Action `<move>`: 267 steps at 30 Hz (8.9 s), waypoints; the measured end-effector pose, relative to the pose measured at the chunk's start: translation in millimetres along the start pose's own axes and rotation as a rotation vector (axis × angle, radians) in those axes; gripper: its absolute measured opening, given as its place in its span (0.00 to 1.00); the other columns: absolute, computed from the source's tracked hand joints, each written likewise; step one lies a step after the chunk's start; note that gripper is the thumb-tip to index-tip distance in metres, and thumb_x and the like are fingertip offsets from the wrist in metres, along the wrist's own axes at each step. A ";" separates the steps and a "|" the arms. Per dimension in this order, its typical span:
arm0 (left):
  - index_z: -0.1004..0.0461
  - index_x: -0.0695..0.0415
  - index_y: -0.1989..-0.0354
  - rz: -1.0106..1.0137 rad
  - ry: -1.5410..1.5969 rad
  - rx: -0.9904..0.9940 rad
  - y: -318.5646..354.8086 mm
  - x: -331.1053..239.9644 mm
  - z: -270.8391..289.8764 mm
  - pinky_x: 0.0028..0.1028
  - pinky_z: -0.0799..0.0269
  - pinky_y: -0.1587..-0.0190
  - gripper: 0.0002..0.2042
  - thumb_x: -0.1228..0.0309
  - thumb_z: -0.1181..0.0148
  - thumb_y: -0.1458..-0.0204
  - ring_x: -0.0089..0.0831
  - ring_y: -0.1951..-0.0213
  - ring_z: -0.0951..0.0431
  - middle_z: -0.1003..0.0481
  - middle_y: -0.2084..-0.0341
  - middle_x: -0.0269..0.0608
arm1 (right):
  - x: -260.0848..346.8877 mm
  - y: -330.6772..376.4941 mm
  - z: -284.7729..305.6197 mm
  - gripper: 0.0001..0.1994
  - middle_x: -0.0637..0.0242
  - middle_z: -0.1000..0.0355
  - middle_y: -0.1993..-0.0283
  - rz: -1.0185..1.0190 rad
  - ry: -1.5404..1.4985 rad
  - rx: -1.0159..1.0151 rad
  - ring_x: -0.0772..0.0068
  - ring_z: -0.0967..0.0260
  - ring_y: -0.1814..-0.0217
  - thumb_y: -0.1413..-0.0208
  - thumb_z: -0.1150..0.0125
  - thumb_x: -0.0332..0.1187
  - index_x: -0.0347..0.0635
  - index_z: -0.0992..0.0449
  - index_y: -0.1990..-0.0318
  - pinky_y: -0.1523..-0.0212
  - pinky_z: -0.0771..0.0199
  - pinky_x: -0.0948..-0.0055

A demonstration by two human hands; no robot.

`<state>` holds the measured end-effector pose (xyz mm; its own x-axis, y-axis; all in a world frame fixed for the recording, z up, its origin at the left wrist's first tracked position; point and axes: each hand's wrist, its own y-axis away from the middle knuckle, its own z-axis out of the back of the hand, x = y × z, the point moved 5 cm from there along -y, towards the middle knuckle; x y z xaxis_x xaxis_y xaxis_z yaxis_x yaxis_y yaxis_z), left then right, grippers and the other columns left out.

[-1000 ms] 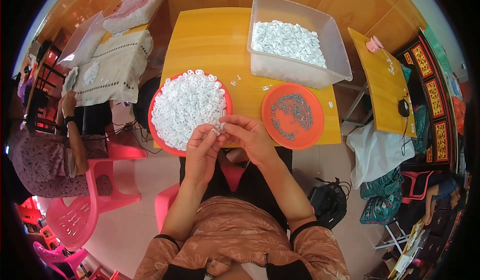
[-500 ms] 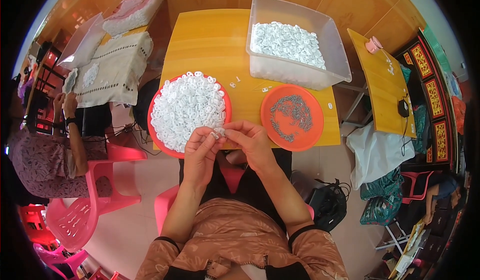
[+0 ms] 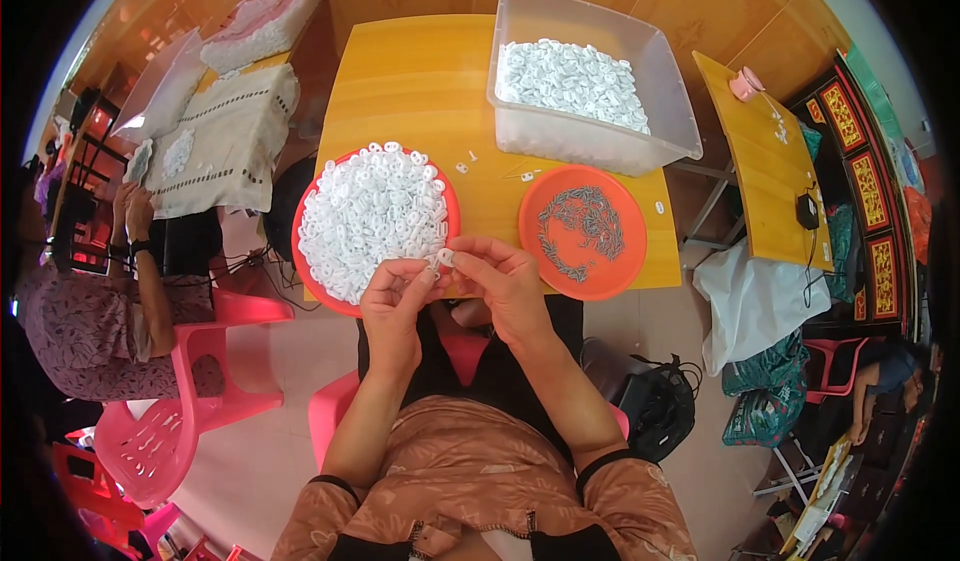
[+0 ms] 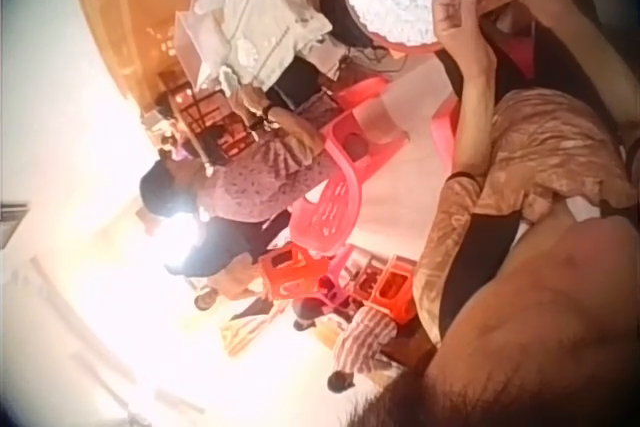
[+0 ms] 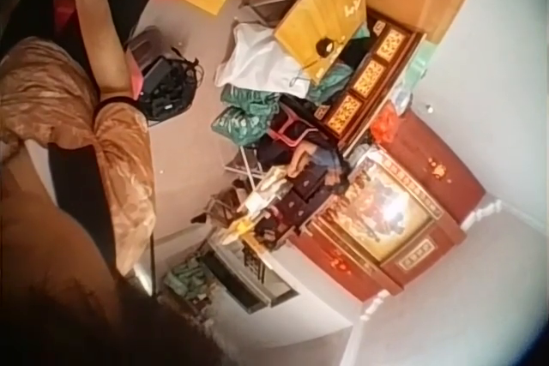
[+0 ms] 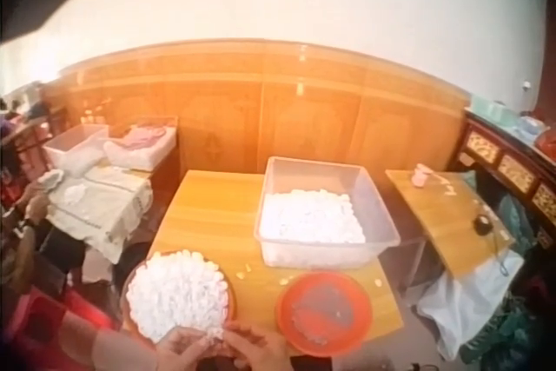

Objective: Manually assembling small white plastic components by inserting tiny grey pins into them.

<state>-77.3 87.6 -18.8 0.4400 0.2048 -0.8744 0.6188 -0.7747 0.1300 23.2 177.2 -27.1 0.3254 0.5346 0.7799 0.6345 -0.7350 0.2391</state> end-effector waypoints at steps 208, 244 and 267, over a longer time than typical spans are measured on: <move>0.27 0.60 0.60 0.505 0.185 0.156 -25.1 49.7 -56.2 0.16 0.30 0.66 0.08 0.73 0.43 0.47 0.18 0.70 0.27 0.25 0.71 0.33 | 89.0 25.9 26.1 0.05 0.63 0.27 0.69 0.734 1.104 -0.088 0.74 0.28 0.69 0.50 0.42 0.23 0.36 0.25 0.64 0.70 0.30 0.78; 0.27 0.61 0.64 0.099 -0.082 0.055 -16.7 3.6 -38.1 0.14 0.30 0.70 0.05 0.74 0.43 0.48 0.19 0.72 0.23 0.23 0.72 0.36 | 38.8 12.1 7.6 0.07 0.67 0.26 0.69 0.313 0.443 -0.087 0.81 0.29 0.68 0.45 0.44 0.29 0.33 0.26 0.63 0.65 0.28 0.81; 0.28 0.63 0.65 -0.048 -0.183 0.056 -12.2 0.0 -40.2 0.16 0.30 0.70 0.05 0.76 0.44 0.48 0.21 0.73 0.23 0.23 0.75 0.38 | 43.9 18.7 4.7 0.07 0.68 0.27 0.73 0.331 0.585 -0.102 0.83 0.30 0.71 0.45 0.45 0.29 0.33 0.26 0.65 0.71 0.31 0.82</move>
<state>-58.7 121.1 -1.6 0.2820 0.1341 -0.9500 0.5967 -0.7999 0.0642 52.6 188.9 8.9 0.0397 -0.0177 0.9991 0.4878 -0.8722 -0.0349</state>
